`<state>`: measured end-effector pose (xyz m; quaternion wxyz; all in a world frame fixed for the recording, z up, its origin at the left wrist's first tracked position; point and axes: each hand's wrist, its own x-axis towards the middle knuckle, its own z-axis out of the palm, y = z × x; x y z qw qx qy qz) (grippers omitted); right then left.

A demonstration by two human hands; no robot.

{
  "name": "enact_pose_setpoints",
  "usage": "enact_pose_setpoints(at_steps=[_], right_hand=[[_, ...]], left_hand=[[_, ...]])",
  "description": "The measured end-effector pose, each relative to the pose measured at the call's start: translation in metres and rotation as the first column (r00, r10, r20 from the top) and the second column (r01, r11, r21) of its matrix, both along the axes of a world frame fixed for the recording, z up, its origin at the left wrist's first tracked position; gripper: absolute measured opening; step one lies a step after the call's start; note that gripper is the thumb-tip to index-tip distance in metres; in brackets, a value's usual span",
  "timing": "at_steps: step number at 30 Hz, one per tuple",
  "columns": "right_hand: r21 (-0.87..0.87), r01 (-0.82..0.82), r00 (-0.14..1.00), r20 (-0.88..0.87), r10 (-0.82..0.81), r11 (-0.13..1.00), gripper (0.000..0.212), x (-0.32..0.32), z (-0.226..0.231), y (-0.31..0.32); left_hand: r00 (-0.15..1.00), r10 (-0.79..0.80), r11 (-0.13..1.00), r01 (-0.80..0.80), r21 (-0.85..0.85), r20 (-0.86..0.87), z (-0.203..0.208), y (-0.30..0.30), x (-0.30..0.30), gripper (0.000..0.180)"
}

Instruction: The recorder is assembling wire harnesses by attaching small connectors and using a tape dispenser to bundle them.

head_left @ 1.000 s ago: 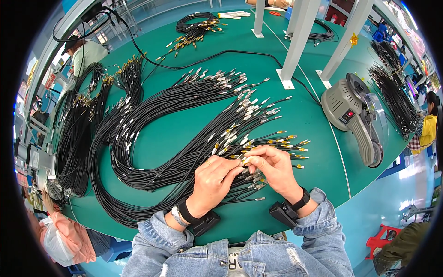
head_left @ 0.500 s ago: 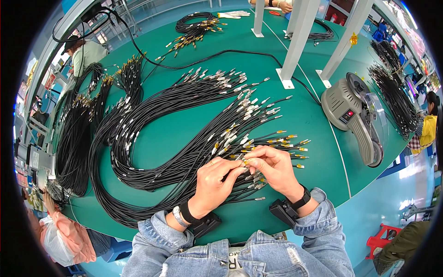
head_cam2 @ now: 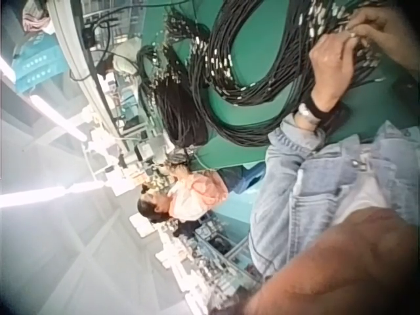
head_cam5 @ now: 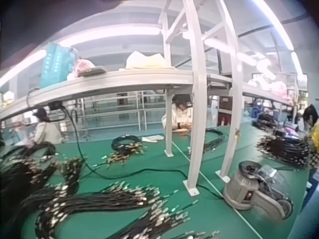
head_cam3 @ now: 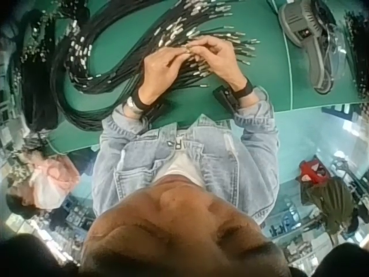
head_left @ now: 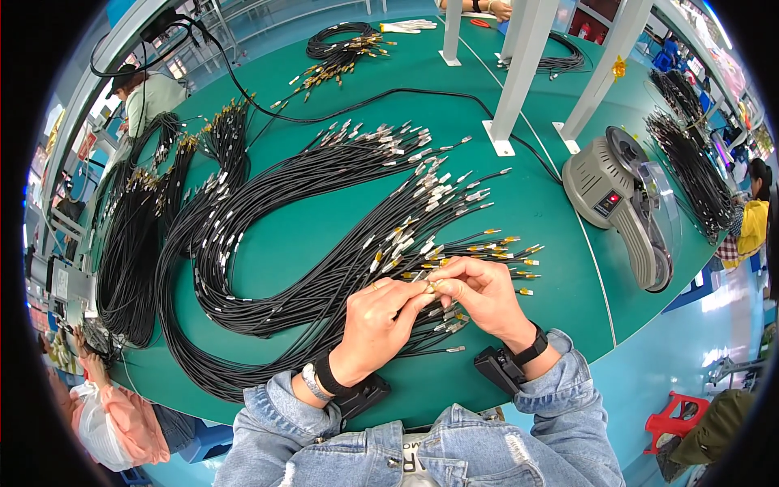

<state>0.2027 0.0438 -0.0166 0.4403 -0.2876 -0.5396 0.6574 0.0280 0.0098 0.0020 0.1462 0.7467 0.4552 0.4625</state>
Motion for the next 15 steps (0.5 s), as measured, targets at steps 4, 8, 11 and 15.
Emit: enact_pose_setpoints(at_steps=[4, 8, 11, 15], right_hand=[[0.014, -0.013, 1.000, 0.014, 0.012, 1.000, 0.013, 0.0016, -0.0005, 0.0006], [0.020, -0.032, 0.999, 0.030, 0.032, 0.999, 0.014, 0.0009, -0.0006, 0.0026], [-0.060, 0.003, 0.999, 0.047, -0.001, 0.998, 0.012, -0.0010, 0.0015, 0.0040], [-0.125, 0.056, 0.997, -0.038, -0.062, 0.991, 0.011, -0.0020, 0.0018, 0.0047]], left_hand=[[1.000, -0.011, 1.000, 0.011, -0.010, 0.003, -0.0001, 0.0004, 0.0000, 0.012], [0.999, -0.021, 1.000, 0.021, -0.007, -0.025, -0.0025, 0.0019, -0.0020, 0.013], [1.000, -0.021, 1.000, 0.021, 0.004, -0.008, -0.0092, 0.0058, -0.0018, 0.013], [0.999, 0.001, 1.000, -0.001, 0.004, -0.036, -0.0078, 0.0043, -0.0001, 0.015]])
